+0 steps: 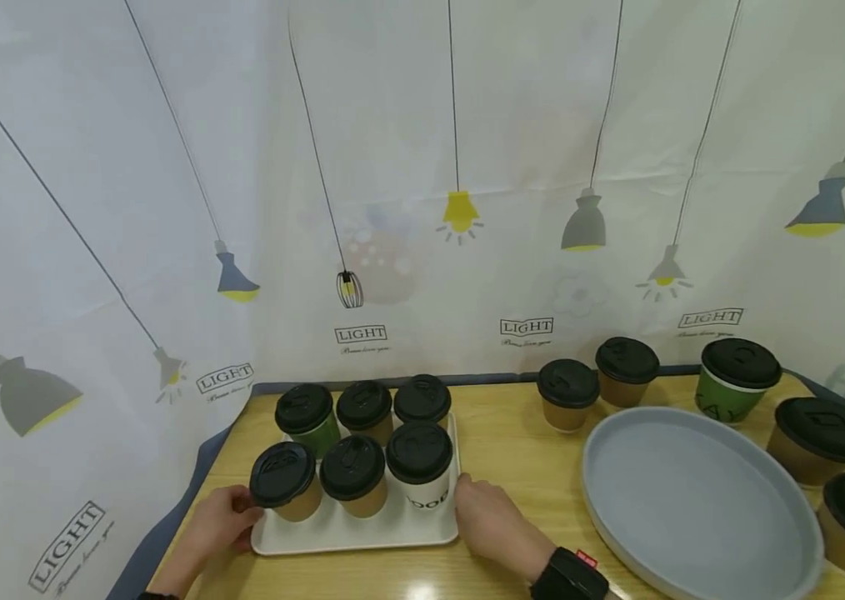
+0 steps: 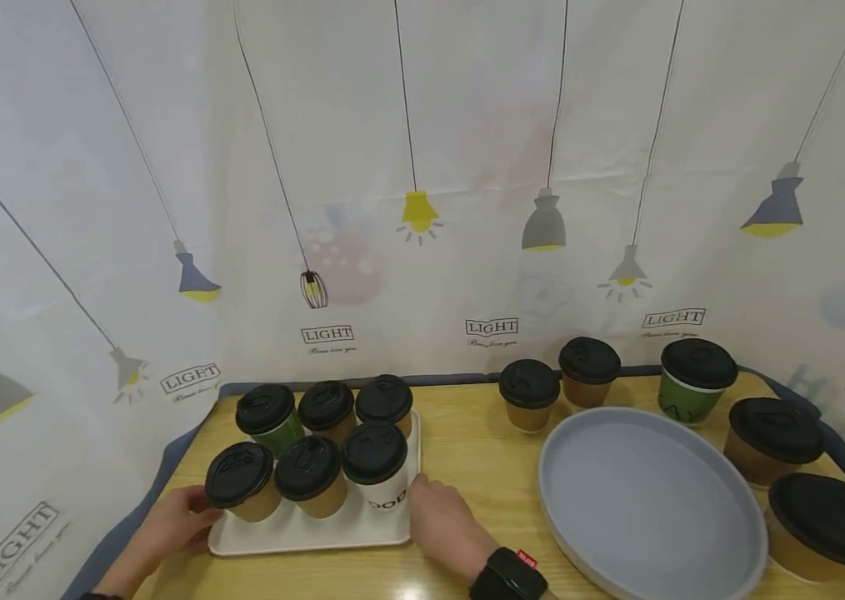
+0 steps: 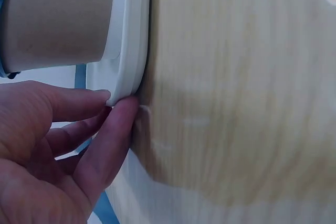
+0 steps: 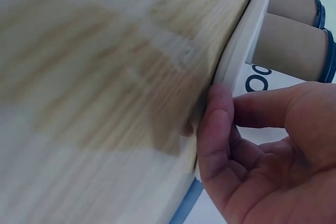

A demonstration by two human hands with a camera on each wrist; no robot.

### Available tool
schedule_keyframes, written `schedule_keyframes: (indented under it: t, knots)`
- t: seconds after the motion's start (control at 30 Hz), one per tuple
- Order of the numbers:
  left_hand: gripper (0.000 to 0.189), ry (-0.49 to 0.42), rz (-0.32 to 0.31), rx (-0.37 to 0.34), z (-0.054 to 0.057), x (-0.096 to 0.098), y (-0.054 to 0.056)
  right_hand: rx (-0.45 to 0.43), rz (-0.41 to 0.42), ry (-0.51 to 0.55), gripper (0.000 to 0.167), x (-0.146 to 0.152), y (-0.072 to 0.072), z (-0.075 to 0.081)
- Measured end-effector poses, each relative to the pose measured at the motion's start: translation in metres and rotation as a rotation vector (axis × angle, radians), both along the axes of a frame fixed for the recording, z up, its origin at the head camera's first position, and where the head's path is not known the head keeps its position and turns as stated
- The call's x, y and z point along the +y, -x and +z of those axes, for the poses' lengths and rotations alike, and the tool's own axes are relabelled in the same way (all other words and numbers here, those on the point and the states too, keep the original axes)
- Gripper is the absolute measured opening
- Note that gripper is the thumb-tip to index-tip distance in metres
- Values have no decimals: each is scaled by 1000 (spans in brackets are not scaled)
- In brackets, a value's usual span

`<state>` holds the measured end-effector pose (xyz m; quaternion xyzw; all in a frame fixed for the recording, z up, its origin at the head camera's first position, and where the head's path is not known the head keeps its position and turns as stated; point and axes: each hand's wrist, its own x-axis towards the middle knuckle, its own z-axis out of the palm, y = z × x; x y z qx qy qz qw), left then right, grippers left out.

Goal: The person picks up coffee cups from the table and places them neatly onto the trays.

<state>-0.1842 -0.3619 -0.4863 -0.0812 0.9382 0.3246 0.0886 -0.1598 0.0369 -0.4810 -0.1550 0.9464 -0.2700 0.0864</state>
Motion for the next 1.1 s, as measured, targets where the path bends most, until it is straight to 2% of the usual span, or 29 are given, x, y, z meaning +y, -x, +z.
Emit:
schedule_keyframes:
  t: [0.1,0.17,0.4,0.43,0.6,0.73,0.8,0.93,1.0,1.1]
  knots:
    - [15,21,10,-34,4,-13,8,-52,-27,27,16,-15,10,1]
    - [19,18,41,-55,5,-25,9,-76,-37,59,18,-27,14,-1]
    - [32,-44,164,-54,7,-59,10,17,13,108,13,-53,26,-2]
    - [32,-58,173,-45,7,-60,10,27,15,104,11,-55,28,-2]
    - [33,-127,216,9,4,-57,15,-26,-33,105,13,-60,34,-2]
    - [32,-110,223,77,0,-51,15,-58,-65,105,21,-59,38,-1]
    - [32,-79,217,97,-3,-51,12,-56,-56,105,21,-56,38,0]
    - [33,-9,208,137,-1,-54,-1,29,-13,118,19,-37,34,7]
    - [34,4,218,182,7,-50,-10,91,-5,114,19,-19,29,15]
    - [35,-11,270,254,26,-37,-30,137,-11,77,15,9,18,31]
